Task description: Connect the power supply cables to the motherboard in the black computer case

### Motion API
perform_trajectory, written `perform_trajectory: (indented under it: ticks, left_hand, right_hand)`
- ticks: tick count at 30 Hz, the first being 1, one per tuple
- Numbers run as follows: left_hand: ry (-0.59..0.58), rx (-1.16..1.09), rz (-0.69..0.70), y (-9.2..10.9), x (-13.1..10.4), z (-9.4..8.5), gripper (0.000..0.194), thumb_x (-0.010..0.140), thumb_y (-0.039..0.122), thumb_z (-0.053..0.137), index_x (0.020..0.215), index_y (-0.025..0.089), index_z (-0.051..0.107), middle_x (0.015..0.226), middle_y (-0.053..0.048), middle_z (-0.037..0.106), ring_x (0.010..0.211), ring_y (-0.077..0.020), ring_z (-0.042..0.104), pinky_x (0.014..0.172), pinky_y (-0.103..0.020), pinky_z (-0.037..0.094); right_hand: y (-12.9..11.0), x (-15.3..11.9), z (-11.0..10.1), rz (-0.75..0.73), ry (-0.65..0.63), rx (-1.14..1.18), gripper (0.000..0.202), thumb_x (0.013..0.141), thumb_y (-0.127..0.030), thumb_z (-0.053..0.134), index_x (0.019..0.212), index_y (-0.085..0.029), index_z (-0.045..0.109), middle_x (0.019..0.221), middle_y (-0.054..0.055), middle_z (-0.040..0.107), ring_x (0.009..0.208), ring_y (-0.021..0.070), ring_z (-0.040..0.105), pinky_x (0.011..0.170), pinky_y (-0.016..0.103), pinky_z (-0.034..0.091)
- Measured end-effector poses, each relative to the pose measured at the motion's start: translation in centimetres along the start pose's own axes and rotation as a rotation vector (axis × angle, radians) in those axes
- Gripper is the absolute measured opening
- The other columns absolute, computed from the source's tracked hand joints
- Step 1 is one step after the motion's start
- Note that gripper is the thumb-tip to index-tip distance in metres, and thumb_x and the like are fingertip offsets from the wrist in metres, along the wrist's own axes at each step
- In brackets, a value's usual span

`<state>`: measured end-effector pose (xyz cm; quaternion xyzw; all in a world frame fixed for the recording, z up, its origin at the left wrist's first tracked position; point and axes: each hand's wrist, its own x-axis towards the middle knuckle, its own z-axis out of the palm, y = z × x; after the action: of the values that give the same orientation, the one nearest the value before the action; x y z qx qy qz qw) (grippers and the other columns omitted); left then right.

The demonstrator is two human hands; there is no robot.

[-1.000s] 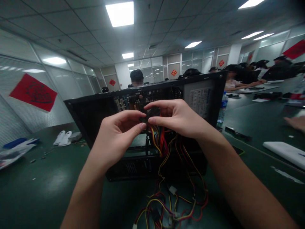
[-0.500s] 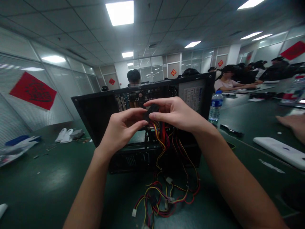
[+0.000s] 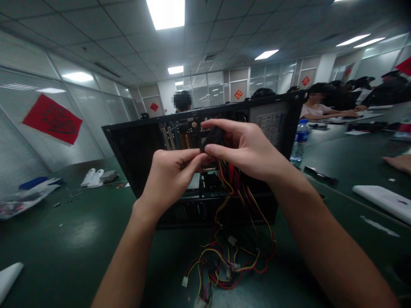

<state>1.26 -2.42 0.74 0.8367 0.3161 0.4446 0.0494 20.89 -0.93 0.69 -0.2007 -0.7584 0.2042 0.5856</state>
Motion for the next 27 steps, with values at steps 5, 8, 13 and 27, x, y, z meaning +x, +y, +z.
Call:
perform_trajectory:
  ticks: [5,8,13,27]
  left_hand:
    - [-0.058,-0.165,-0.099,1.1,-0.1,0.6,0.028,0.091,0.035,0.065,0.107,0.014,0.074,0.097,-0.006,0.077,0.091,-0.0235,0.072,0.075,-0.03,0.058]
    - [-0.086,-0.203,-0.154,-0.2,0.6,0.8,0.025,0.09,0.031,0.063,0.103,0.012,0.072,0.093,-0.006,0.076,0.086,-0.022,0.07,0.074,-0.029,0.055]
    - [-0.182,-0.129,-0.288,-5.9,1.9,3.8,0.023,0.089,0.022,0.051,0.084,0.01,0.07,0.078,-0.005,0.071,0.073,-0.0181,0.063,0.068,-0.026,0.048]
    - [-0.396,0.4,-0.475,-11.0,0.4,9.9,0.032,0.094,0.031,0.05,0.087,0.019,0.078,0.089,-0.011,0.077,0.082,-0.0219,0.069,0.069,-0.029,0.044]
  right_hand:
    - [1.0,0.0,1.8,-0.073,0.208,-0.145,0.042,0.087,-0.025,0.069,0.128,-0.018,0.066,0.11,0.005,0.068,0.104,0.0234,0.063,0.09,0.036,0.055]
    - [2.3,0.3,2.2,-0.054,0.185,-0.247,0.04,0.092,-0.031,0.065,0.128,-0.015,0.066,0.103,0.006,0.07,0.092,0.0212,0.064,0.084,0.035,0.054]
    - [6.4,0.7,2.0,0.053,-0.012,-0.572,0.027,0.092,-0.027,0.064,0.114,-0.012,0.07,0.088,0.006,0.071,0.081,0.0187,0.065,0.076,0.03,0.049]
    - [12.7,-1.7,2.9,0.625,-0.342,-0.953,0.033,0.095,-0.038,0.055,0.105,-0.013,0.074,0.108,0.017,0.074,0.1,0.0288,0.07,0.073,0.032,0.048]
